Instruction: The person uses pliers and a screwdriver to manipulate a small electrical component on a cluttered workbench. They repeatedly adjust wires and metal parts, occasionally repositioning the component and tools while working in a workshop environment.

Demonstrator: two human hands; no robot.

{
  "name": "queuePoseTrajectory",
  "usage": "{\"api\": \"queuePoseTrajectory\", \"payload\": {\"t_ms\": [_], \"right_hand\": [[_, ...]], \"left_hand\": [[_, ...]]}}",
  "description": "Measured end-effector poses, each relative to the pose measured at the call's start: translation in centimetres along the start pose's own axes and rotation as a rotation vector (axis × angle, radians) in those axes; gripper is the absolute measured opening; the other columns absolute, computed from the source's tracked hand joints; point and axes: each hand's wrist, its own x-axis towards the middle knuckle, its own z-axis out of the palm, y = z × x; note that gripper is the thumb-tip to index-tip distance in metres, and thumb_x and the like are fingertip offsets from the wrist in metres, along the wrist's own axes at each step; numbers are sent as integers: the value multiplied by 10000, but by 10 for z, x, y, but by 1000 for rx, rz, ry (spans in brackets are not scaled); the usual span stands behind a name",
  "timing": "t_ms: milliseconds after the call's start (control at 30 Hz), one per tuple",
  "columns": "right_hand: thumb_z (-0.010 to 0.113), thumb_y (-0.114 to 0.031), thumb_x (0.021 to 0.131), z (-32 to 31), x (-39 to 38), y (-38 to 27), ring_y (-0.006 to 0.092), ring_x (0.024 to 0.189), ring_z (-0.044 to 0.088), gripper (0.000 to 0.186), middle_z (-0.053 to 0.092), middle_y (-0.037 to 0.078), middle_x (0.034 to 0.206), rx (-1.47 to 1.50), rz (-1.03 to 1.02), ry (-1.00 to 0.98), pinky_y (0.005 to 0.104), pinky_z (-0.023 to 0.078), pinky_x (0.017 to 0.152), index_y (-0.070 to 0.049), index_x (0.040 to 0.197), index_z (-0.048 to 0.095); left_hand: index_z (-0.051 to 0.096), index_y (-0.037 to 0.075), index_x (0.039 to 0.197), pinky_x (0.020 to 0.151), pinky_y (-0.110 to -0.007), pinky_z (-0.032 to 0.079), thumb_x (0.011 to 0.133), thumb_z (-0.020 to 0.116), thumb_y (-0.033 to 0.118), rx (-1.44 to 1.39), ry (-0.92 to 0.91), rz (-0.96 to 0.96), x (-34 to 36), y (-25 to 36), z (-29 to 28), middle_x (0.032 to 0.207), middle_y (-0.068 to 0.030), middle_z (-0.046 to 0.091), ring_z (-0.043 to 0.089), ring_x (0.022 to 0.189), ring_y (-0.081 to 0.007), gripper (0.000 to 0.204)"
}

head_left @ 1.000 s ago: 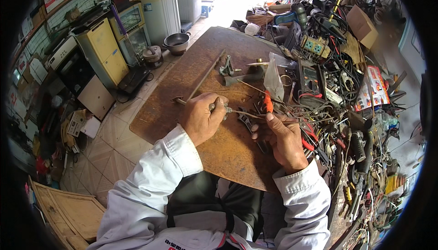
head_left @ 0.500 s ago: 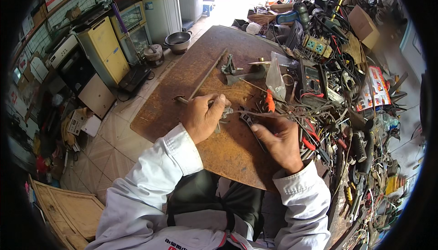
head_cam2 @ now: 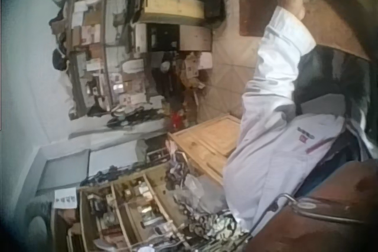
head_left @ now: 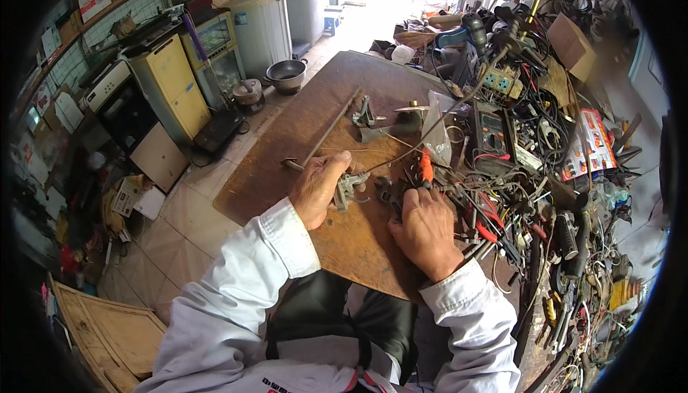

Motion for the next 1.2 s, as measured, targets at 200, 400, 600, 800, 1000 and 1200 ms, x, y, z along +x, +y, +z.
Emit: {"api": "queuePoseTrajectory", "payload": {"t_ms": [200, 400, 600, 800, 1000, 1200], "right_hand": [[661, -175, 928, 1, -5, 5, 303, 694, 635, 228, 626, 163, 761, 435, 148, 40, 431, 519, 651, 28, 967, 566], [549, -238, 1074, -23, -7, -7, 109, 519, 518, 259, 588, 43, 705, 1718, 435, -252, 260, 400, 471, 5, 989, 572], [540, -265, 1079, -14, -8, -12, 124, 534, 543, 280, 598, 60, 712, 1841, 413, -376, 262, 432, 476, -4, 984, 581], [530, -281, 1077, -11, -8, -17, 136, 513, 510, 303, 560, 66, 664, 1843, 437, -366, 269, 412, 470, 9, 1014, 588], [550, -302, 1073, -15, -7, -17, 130, 560, 570, 290, 603, 61, 727, 1933, 478, -404, 276, 473, 512, -15, 1041, 579], [582, -287, 1049, -5, -9, -18, 210, 573, 638, 304, 637, 115, 753, 2036, 518, -401, 326, 531, 484, 18, 1045, 587]], "left_hand": [[700, 59, 1027, 546, -270, 507, 1039, 529, 393, -77, 62, -19, 1, -3, -5, 861, -67, 733, 682, 713, -123, 375], [702, 18, 1068, 552, -274, 499, 1036, 519, 350, 6, 49, 57, 1, -4, 0, 841, -49, 721, 646, 681, -111, 381], [707, -11, 1130, 750, -256, 494, 1045, 525, 325, 210, -59, 248, 3, -8, 0, 898, -12, 692, 595, 817, -75, 391], [697, -13, 1148, 781, -254, 482, 1046, 534, 310, 243, -93, 279, 0, -7, 6, 897, 7, 663, 567, 835, -68, 376], [660, 13, 1228, 833, -268, 491, 1044, 558, 313, 426, -101, 323, -2, -5, 2, 1005, -17, 671, 586, 907, -78, 367], [618, 36, 1295, 851, -262, 483, 1044, 565, 342, 429, -138, 387, -6, -5, 9, 1051, -13, 639, 568, 936, -87, 400]]}}
